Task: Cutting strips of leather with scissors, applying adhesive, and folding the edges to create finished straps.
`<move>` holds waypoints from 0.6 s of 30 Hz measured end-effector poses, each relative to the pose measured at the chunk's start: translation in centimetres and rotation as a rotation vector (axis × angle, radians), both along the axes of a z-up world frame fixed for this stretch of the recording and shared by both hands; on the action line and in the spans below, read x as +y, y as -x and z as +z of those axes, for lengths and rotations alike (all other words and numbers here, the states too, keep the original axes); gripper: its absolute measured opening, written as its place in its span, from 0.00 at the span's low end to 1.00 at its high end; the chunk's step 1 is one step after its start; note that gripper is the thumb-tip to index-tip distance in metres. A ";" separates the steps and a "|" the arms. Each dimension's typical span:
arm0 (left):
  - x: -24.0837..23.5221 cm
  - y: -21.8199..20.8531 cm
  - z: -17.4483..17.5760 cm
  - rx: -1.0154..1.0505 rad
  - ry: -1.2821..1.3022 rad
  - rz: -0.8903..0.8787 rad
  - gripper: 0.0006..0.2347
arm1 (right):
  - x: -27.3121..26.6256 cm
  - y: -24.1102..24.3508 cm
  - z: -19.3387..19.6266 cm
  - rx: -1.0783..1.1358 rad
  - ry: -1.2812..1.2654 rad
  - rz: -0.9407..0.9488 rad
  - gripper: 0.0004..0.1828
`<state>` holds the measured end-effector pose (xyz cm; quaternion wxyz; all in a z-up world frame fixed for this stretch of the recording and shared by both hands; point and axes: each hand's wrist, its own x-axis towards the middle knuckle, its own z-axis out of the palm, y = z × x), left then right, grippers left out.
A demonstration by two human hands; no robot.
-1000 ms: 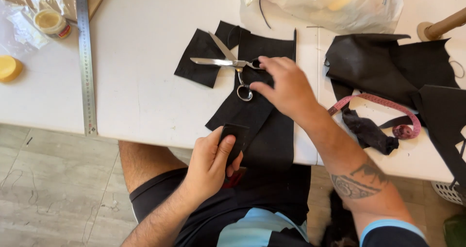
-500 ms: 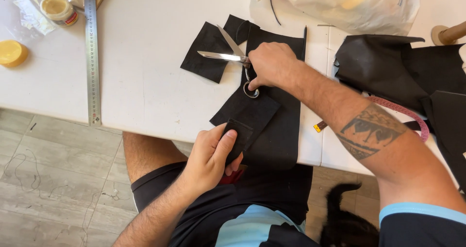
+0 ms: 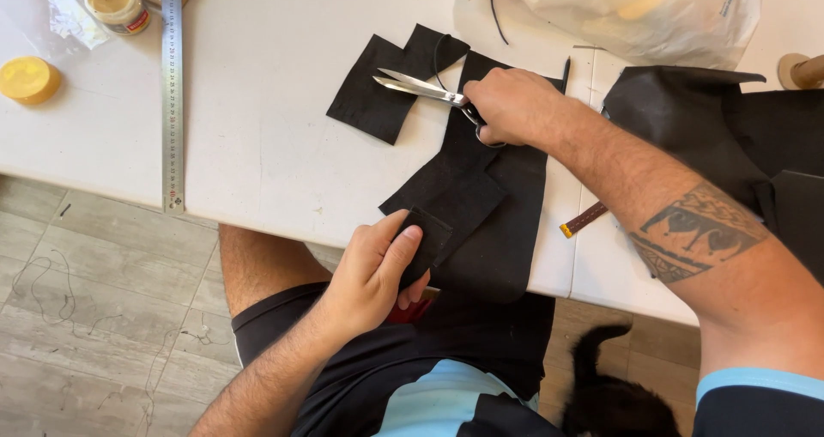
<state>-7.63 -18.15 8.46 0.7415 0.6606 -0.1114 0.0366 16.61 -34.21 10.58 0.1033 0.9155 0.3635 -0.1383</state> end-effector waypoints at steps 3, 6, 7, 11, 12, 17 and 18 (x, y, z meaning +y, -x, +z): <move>-0.1 0.0 -0.1 0.006 -0.024 0.017 0.17 | -0.4 0.0 1.3 0.117 -0.110 -0.045 0.33; 0.0 0.0 -0.4 0.020 -0.046 0.032 0.16 | -2.8 -0.7 1.1 0.258 -0.284 -0.143 0.43; 0.1 -0.1 -0.5 0.020 -0.054 0.034 0.16 | -3.9 -1.0 0.9 0.321 -0.375 -0.222 0.48; 0.8 -0.1 -0.3 0.059 -0.076 0.054 0.16 | -8.7 2.2 -1.1 0.723 -0.816 -0.274 0.54; 1.0 -0.1 -0.2 0.044 -0.095 0.064 0.16 | -9.7 3.6 -1.5 0.815 -0.901 -0.289 0.56; 1.1 0.0 -0.5 0.044 -0.138 0.085 0.16 | -11.1 13.7 -2.2 0.899 -0.960 -0.332 0.37; 1.0 0.0 -0.8 0.051 -0.145 0.084 0.16 | -11.8 14.6 -3.4 0.900 -0.980 -0.354 0.35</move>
